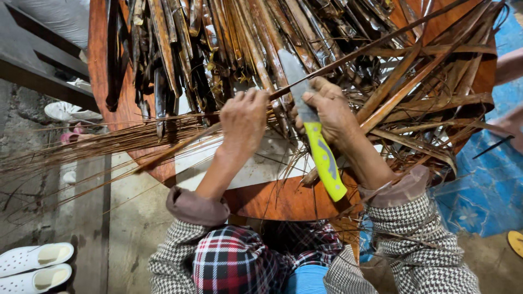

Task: The person strips long, thin fibers from dried palm leaves using a small knife.

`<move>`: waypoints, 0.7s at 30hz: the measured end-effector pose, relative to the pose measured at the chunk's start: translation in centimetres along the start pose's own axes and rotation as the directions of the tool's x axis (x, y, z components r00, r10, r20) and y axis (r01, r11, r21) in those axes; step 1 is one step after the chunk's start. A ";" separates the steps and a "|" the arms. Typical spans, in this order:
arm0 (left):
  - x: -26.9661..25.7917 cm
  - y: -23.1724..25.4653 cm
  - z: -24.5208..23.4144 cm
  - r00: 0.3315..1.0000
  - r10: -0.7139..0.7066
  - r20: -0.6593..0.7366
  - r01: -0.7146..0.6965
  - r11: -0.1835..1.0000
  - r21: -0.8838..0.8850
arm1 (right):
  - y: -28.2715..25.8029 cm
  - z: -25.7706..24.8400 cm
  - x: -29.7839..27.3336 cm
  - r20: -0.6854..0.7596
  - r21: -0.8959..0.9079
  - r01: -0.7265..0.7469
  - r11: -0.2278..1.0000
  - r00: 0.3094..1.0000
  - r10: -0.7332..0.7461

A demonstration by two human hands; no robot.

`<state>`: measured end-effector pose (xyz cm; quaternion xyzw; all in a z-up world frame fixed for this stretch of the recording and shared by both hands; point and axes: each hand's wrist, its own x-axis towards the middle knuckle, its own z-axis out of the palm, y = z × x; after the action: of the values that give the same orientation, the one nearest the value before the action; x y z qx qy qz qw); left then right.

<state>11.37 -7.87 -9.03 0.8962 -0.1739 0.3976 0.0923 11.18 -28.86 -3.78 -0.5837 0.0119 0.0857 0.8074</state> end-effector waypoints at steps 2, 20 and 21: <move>-0.1 0.4 0.2 1.000 0.014 0.002 -0.014 1.000 -0.009 | 0.6 0.5 -0.1 0.008 0.007 -0.007 1.000 1.000 0.007; -0.3 0.1 2.1 0.994 0.022 0.110 -0.021 1.000 -0.012 | 0.4 0.4 0.2 -0.026 -0.042 0.045 0.998 0.999 -0.046; -0.5 0.0 2.6 0.995 0.047 0.091 -0.047 0.999 0.002 | 0.5 0.5 0.0 -0.006 -0.058 0.045 0.997 0.999 -0.045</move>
<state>12.78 -8.55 -11.15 0.9093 -0.1982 0.3586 0.0732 11.04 -28.27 -4.08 -0.6071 -0.0007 0.0655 0.7919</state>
